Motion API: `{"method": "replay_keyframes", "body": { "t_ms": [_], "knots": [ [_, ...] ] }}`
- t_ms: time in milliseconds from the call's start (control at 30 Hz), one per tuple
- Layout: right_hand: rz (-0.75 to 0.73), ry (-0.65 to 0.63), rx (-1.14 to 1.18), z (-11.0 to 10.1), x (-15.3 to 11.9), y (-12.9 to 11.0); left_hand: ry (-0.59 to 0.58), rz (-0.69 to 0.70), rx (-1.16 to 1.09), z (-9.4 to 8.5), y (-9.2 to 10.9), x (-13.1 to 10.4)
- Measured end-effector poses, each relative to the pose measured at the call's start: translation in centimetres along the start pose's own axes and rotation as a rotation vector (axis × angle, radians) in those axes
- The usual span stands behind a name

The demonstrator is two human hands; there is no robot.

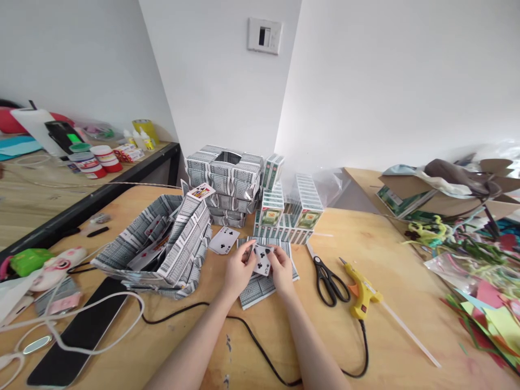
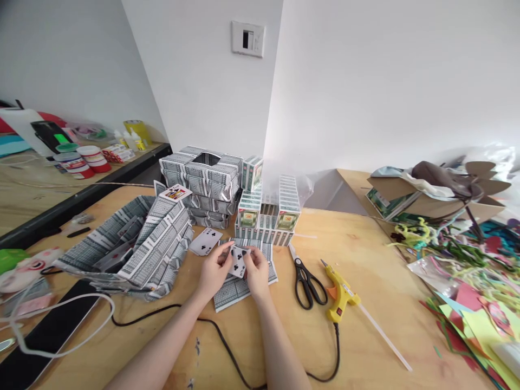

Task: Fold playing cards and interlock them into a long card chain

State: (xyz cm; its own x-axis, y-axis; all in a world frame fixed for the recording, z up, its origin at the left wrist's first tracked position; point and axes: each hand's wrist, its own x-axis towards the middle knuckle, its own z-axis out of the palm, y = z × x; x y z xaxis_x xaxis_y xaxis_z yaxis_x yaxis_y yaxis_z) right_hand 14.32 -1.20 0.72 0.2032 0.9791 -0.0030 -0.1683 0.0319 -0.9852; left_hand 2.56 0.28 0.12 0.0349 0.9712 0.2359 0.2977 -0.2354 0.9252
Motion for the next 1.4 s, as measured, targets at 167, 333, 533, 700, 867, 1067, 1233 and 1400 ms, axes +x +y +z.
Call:
{"method": "replay_keyframes", "body": {
  "t_ms": [167, 333, 533, 700, 867, 1067, 1233, 1400],
  "knots": [
    [-0.021, -0.054, -0.039, 0.1, 0.2, 0.1, 0.003, 0.023, 0.026, -0.1, 0.1, 0.0],
    [-0.095, -0.017, -0.264, -0.3, 0.6, 1.2, 0.026, 0.048, 0.011, -0.2, 0.0, 0.0],
    [-0.192, 0.01, -0.336, 0.1, 0.4, 1.2, -0.043, 0.029, -0.043, -0.2, 0.0, 0.1],
    [-0.175, -0.081, -0.171, 0.3, 0.0, 0.6, -0.025, 0.028, -0.048, -0.3, 0.1, 0.3],
    [-0.054, -0.02, -0.115, 0.0, 0.2, 0.6, -0.032, 0.009, -0.084, -0.3, 0.1, 0.2],
    [-0.037, 0.028, -0.102, -0.2, 0.5, 1.3, 0.018, 0.032, -0.08, -0.3, 0.0, 0.1],
    [-0.071, 0.057, -0.134, -0.3, 0.4, 0.9, -0.004, 0.025, -0.082, -0.3, -0.1, 0.0],
    [-0.09, 0.057, -0.143, -0.3, 0.3, 0.5, -0.037, 0.029, -0.058, -0.4, 0.0, 0.1]
  ]
}}
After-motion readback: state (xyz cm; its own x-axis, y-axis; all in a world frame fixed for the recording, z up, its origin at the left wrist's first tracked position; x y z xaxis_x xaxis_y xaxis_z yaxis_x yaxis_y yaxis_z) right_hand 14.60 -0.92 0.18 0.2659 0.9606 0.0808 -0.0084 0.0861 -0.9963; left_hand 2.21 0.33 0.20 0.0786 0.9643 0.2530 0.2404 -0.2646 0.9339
